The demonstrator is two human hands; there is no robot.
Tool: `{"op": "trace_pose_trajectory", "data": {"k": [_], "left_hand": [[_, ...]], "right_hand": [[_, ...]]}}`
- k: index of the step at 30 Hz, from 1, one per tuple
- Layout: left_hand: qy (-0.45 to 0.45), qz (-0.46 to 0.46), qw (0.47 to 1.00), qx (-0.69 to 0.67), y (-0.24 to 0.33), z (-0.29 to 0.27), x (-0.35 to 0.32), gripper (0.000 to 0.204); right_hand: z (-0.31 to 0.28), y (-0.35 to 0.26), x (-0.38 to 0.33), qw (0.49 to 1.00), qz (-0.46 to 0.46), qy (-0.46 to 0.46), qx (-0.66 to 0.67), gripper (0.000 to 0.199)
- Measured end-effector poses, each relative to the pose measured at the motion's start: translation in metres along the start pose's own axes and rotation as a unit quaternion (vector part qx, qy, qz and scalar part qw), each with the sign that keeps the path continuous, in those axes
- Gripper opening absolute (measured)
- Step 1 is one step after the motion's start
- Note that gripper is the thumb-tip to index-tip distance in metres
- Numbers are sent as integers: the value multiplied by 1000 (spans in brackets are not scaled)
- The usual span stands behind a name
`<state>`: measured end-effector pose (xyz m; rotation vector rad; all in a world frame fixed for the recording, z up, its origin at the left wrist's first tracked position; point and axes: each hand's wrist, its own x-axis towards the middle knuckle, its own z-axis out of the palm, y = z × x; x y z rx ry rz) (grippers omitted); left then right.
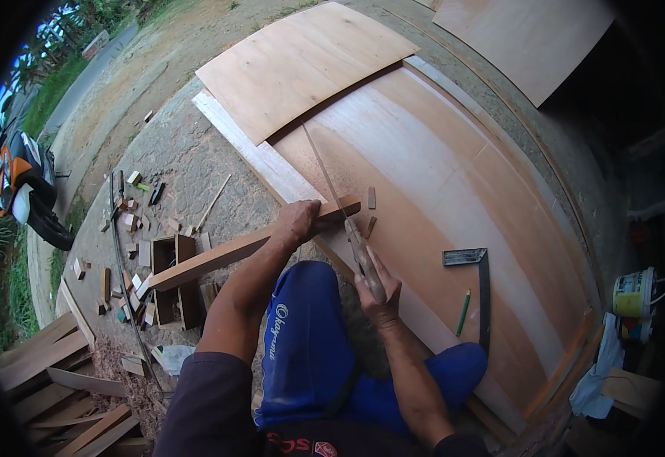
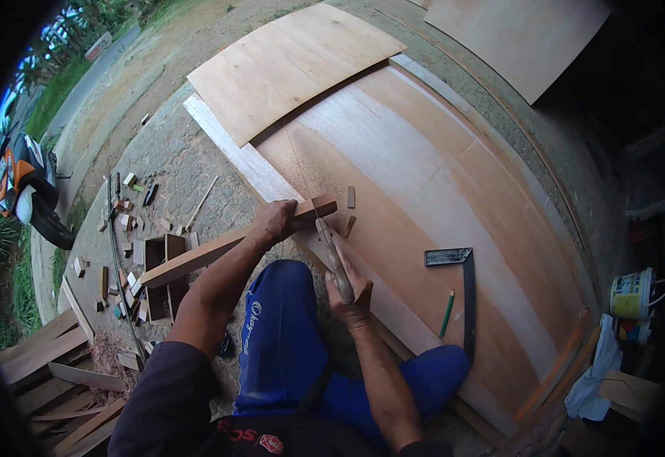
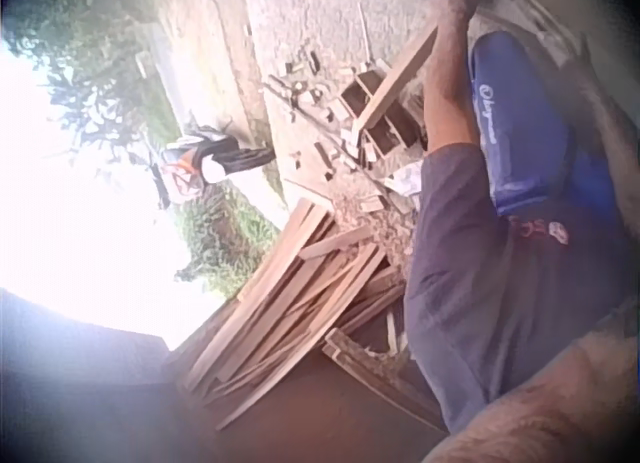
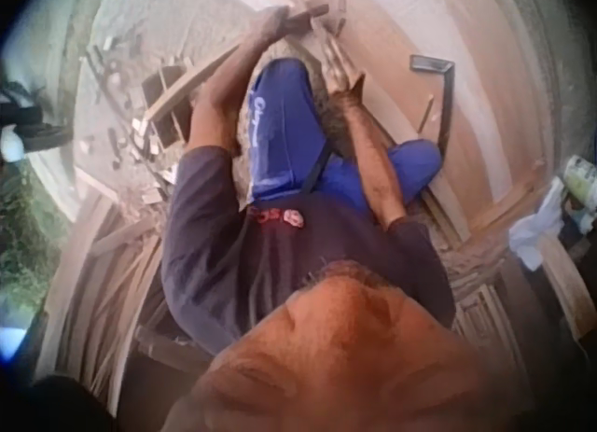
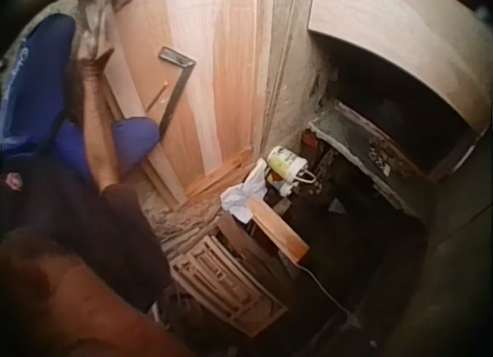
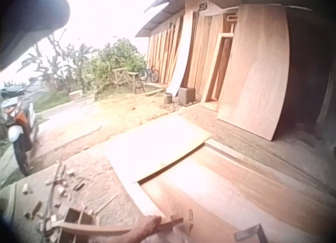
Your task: The person cuts a small wooden block with a hand saw, then positions a wooden strip onto a larger plywood sheet. They use a hammer to tap the strip into place and drive nails to secure it. Finally, they retrieve a large plywood sheet from a stack.
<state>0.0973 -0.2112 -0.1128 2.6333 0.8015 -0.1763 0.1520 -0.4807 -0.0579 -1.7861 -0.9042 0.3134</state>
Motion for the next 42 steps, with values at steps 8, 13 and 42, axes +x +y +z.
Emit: {"op": "trace_pose_trajectory", "data": {"k": [8, 13, 42], "left_hand": [[-68, -18, 995, -75, -8, -18, 6, 51], [-24, -8, 999, -26, 10, -9, 2, 47], [-24, 0, 1000, 3, -1, -8, 3, 51]], "right_hand": [[-143, -51, -183, 975, 129, -134, -122, 55], [-20, 16, -30, 999, -2, -16, -30, 51], [-9, 14, -28, 1000, 13, -18, -1, 54]]}}
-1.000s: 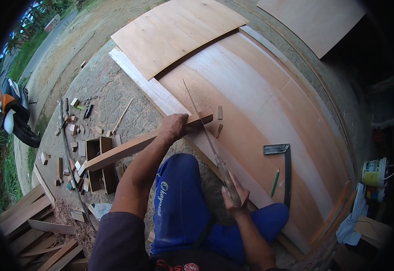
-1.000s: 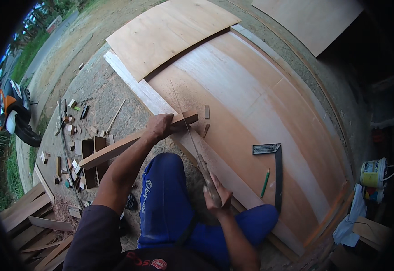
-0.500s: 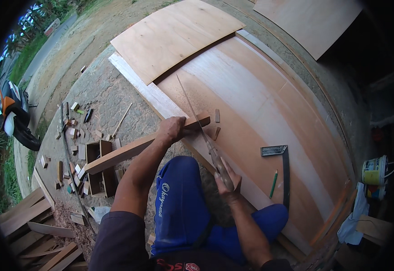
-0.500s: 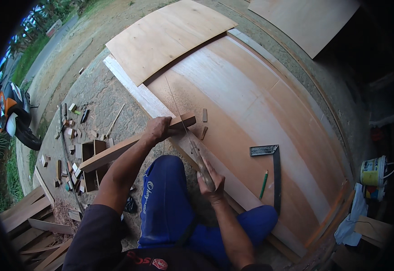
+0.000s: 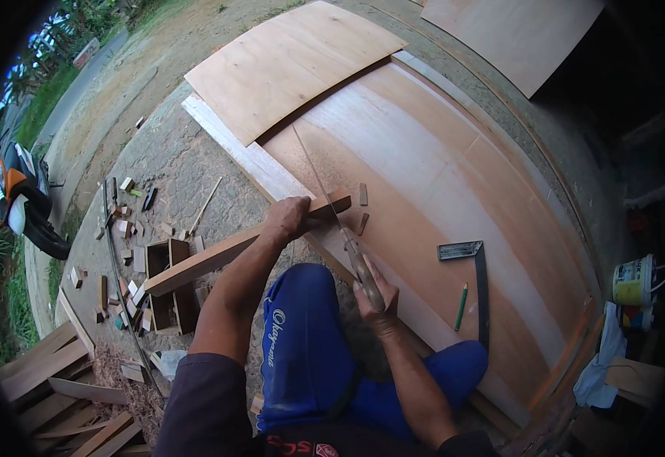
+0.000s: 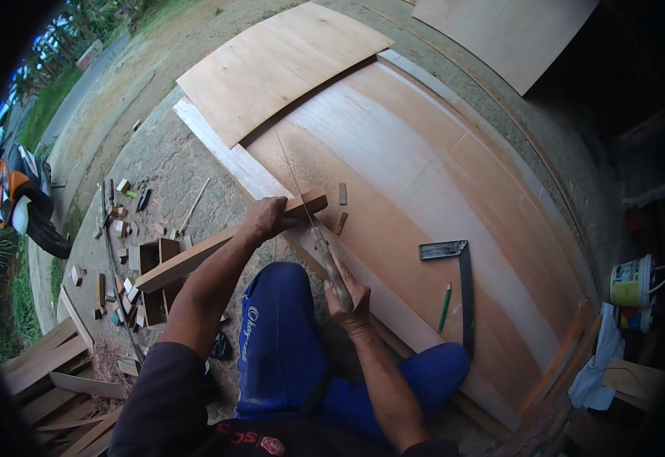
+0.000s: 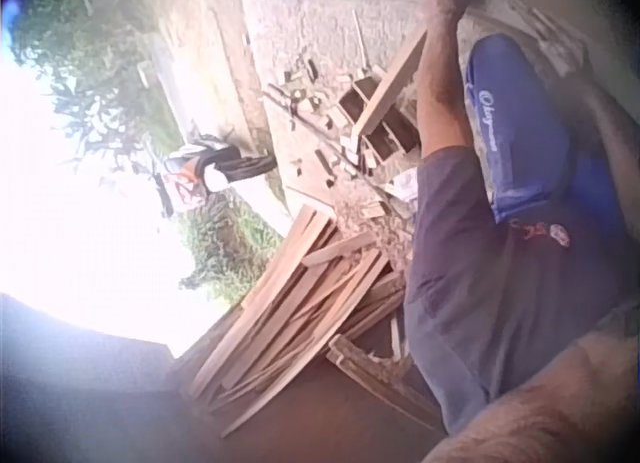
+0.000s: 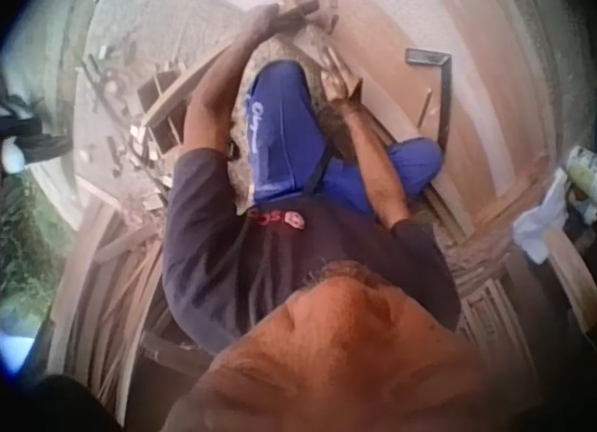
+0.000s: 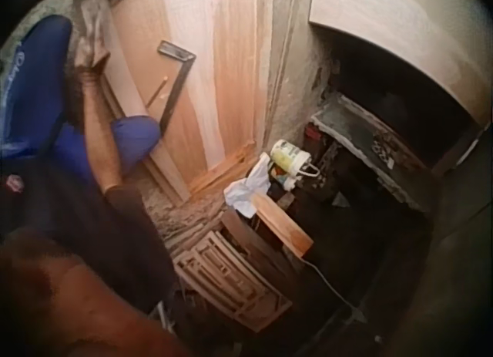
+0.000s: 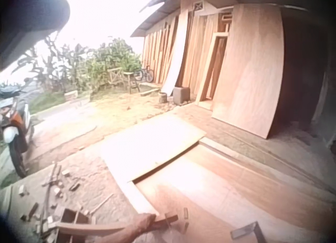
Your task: The person cuts a small wooden block with a hand saw, then positions a wooden strip onto a larger plywood sheet. They use a hammer to tap the strip into place and drive nails to secure it. Finally, they retrieve a large plywood sheet from a stack.
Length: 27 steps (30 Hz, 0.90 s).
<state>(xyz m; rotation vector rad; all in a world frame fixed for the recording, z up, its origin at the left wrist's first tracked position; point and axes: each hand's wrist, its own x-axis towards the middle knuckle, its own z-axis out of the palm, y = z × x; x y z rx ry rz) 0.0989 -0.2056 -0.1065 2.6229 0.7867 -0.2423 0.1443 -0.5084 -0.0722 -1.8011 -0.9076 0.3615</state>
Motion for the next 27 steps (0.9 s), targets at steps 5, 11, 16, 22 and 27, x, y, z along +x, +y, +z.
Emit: {"op": "trace_pose_trajectory", "data": {"k": [5, 11, 16, 22, 27], "left_hand": [[-26, -8, 999, -40, -3, -16, 1, 54], [-12, 12, 999, -29, 6, 7, 3, 49], [5, 2, 1000, -15, 5, 6, -3, 46], [-43, -15, 998, -52, 9, -16, 7, 49], [0, 3, 1000, 3, 4, -4, 2, 51]], "right_hand": [[-66, -35, -88, 995, 17, -58, -79, 55], [-61, -15, -92, 985, 9, -86, -149, 55], [-19, -12, -19, 1000, 4, -5, -7, 55], [-99, -53, -127, 997, 15, -41, -66, 56], [-14, -4, -13, 999, -38, 17, -10, 57]]}}
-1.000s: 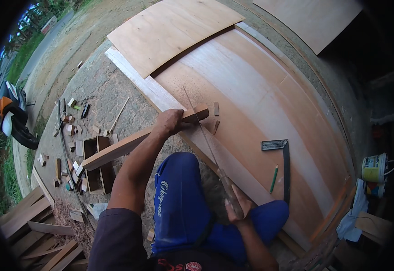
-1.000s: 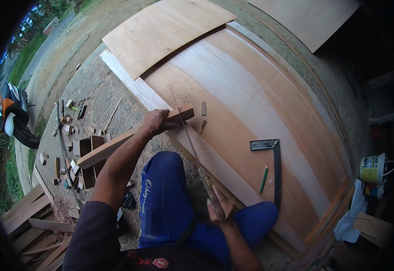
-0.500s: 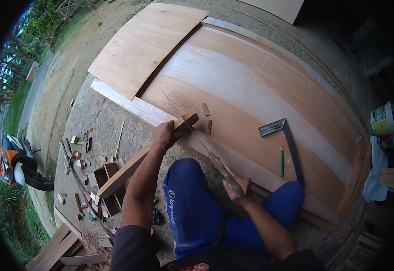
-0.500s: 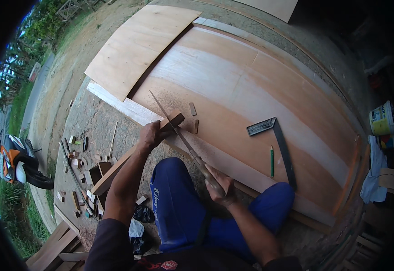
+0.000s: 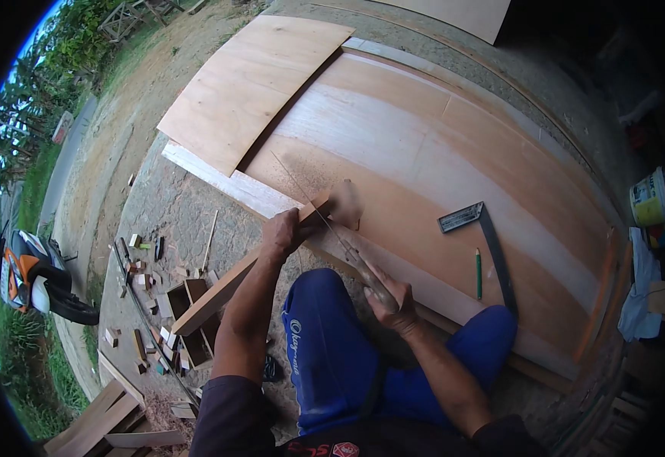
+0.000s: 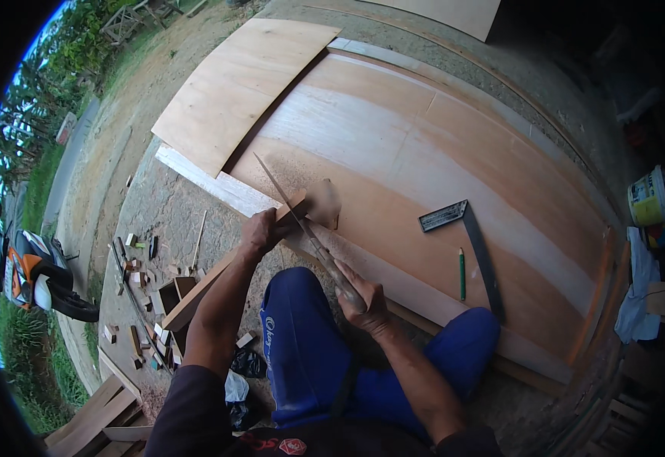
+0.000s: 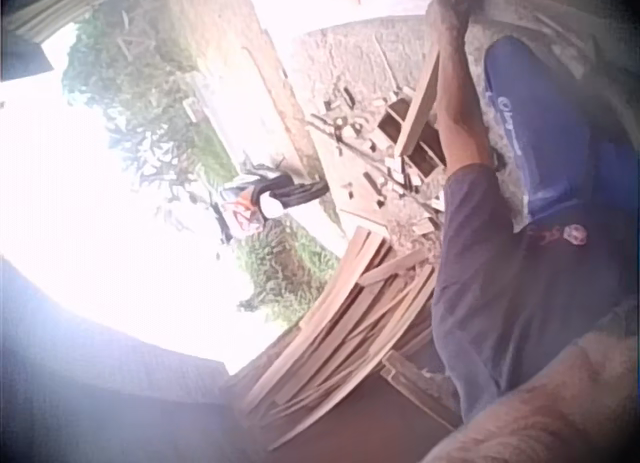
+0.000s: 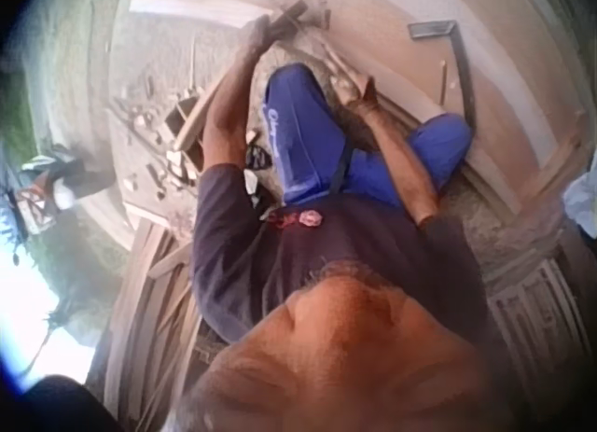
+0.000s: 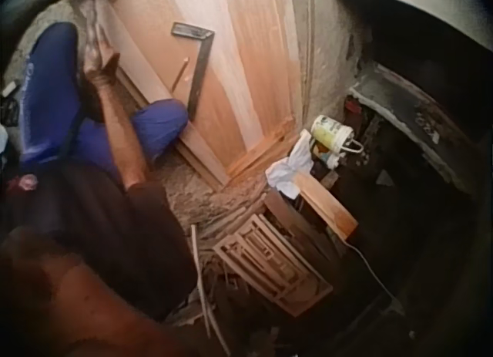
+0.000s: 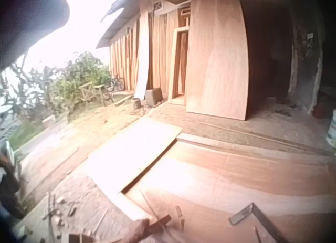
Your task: The person cuts a small wooden block with a hand saw, then positions a wooden strip onto a larger plywood sheet. They use a hammer to tap the strip into place and drive nails to secure it. Finally, they retrieve a large plywood sheet from a stack.
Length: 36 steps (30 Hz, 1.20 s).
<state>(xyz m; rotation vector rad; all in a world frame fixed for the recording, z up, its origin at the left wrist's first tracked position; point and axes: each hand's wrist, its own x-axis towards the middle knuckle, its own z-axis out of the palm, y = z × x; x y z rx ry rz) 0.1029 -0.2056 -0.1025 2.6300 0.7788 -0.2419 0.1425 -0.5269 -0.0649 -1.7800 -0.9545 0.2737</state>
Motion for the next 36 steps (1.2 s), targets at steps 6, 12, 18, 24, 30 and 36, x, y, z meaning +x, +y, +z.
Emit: {"op": "trace_pose_trajectory", "data": {"k": [6, 12, 18, 24, 30, 36], "left_hand": [[-42, -12, 998, -50, -5, -12, -2, 51], [-22, 2, 1000, -1, 0, 0, 1, 47], [-26, -10, 999, -29, -5, -11, 2, 48], [-47, -26, 998, -38, 3, -4, 1, 50], [-15, -16, 1000, -4, -1, 3, 0, 48], [-47, -29, 998, -33, 5, -14, 0, 49]], "right_hand": [[-88, -58, -101, 992, -22, -58, -108, 60], [-34, -13, -45, 998, -10, -31, -55, 60], [-46, -38, -48, 997, -19, -38, -60, 61], [-72, -44, -92, 991, 63, -99, -72, 60], [-18, -14, -28, 999, -7, -18, -28, 58], [-97, -62, -109, 995, 37, -66, -70, 54]]}}
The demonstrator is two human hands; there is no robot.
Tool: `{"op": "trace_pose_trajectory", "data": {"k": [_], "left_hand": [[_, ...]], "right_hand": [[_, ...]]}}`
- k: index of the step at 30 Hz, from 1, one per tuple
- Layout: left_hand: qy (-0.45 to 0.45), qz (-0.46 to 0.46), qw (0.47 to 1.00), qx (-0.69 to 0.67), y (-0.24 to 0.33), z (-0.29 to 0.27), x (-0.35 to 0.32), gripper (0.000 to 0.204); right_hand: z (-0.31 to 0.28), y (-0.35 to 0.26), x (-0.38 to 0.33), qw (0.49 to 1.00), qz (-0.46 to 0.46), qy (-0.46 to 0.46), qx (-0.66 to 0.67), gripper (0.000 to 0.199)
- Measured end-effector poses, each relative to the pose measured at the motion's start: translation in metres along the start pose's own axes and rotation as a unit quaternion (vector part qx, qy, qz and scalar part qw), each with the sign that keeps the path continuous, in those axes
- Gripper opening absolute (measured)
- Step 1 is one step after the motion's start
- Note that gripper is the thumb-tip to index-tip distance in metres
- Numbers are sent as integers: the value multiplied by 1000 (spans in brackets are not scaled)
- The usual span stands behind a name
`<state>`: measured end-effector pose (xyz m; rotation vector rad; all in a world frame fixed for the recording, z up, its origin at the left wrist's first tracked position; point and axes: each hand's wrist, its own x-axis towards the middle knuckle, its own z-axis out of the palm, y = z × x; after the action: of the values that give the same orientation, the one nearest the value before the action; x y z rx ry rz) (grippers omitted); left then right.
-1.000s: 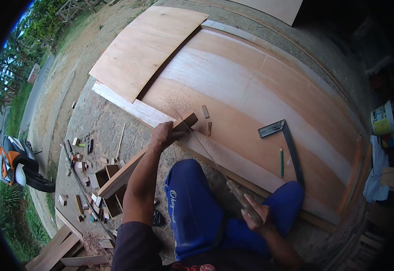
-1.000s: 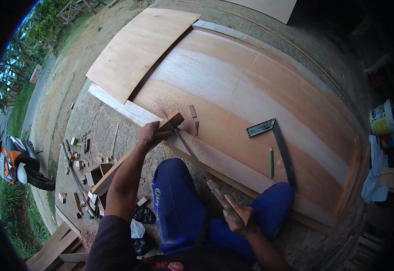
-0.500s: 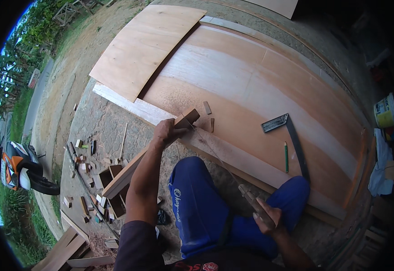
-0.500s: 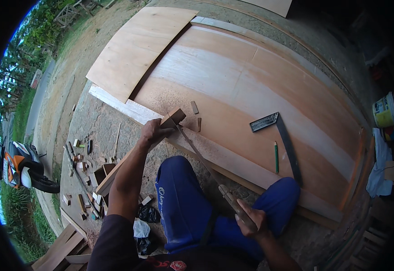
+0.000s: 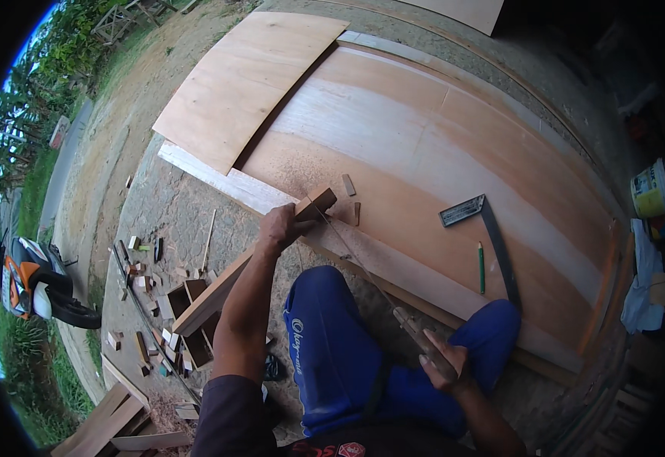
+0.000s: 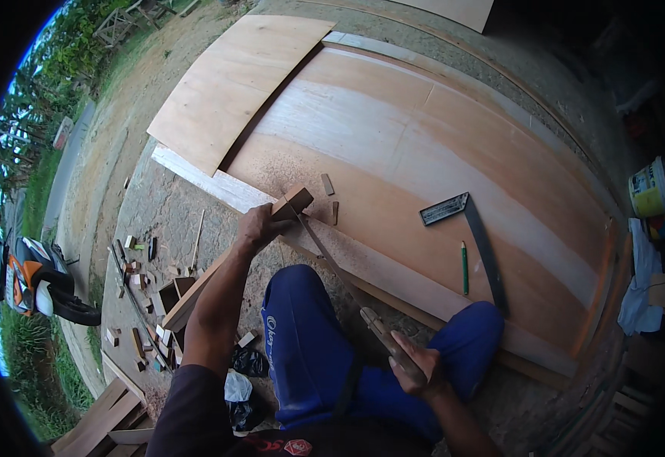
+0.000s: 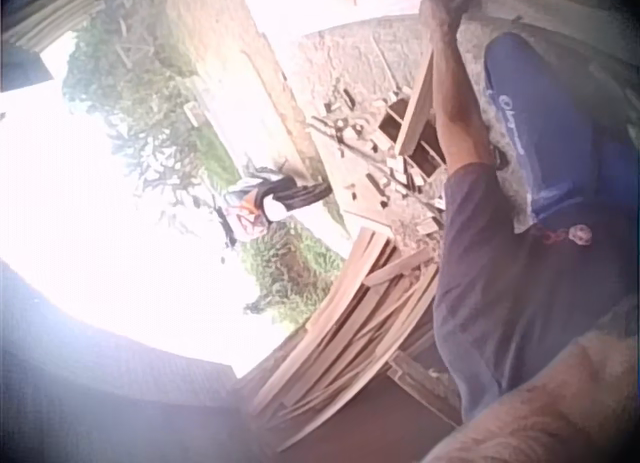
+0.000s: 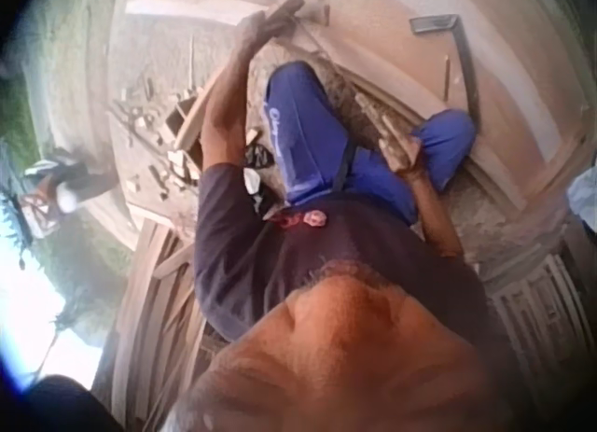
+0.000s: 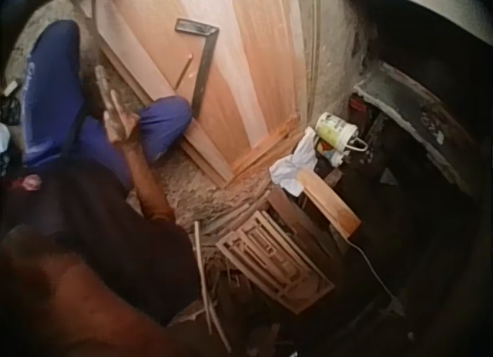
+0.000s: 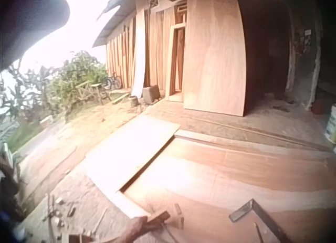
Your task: The person cuts a small wooden block with a hand saw, then positions a wooden strip onto a larger plywood sheet. They use a hammer to tap the strip into place and drive nails to secure it. Finally, they retrieve a large plywood sheet from a stack.
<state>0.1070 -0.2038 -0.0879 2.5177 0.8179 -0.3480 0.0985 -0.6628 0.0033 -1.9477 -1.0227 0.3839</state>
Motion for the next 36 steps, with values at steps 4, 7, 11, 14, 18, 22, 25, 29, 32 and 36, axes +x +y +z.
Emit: {"op": "trace_pose_trajectory", "data": {"k": [4, 7, 11, 14, 18, 22, 25, 29, 32, 36], "left_hand": [[36, 14, 998, 49, 1, 16, -6, 54], [15, 15, 1000, 4, -5, 7, -6, 54], [-23, 13, 999, -25, -4, -4, 3, 55], [3, 6, 1000, -7, -3, 6, 0, 57], [1, 1, 1000, -15, 3, 1, -1, 55], [-8, 9, 1000, -4, -8, -1, 4, 57], [-24, -5, 999, -24, 4, 0, 3, 59], [23, 19, 999, 26, -2, 7, -9, 58], [67, 6, 997, 44, 5, 17, -12, 53], [96, -14, 993, 65, 15, 33, -28, 42]], "right_hand": [[44, 26, 56, 999, -19, 26, 29, 51], [38, 20, 49, 997, -60, 36, -10, 51], [2, 8, -5, 1000, -8, 4, 7, 54], [31, 23, 34, 999, -42, 30, -4, 57], [46, 33, 68, 996, -61, 55, 15, 59], [11, 20, 8, 999, -15, 8, -27, 59], [0, 20, 6, 1000, -4, -4, 10, 60], [-2, 3, 5, 997, -26, 69, 36, 60], [-4, -2, 8, 987, -102, 120, -25, 58], [-3, 42, 56, 966, -123, 49, -221, 51]]}}
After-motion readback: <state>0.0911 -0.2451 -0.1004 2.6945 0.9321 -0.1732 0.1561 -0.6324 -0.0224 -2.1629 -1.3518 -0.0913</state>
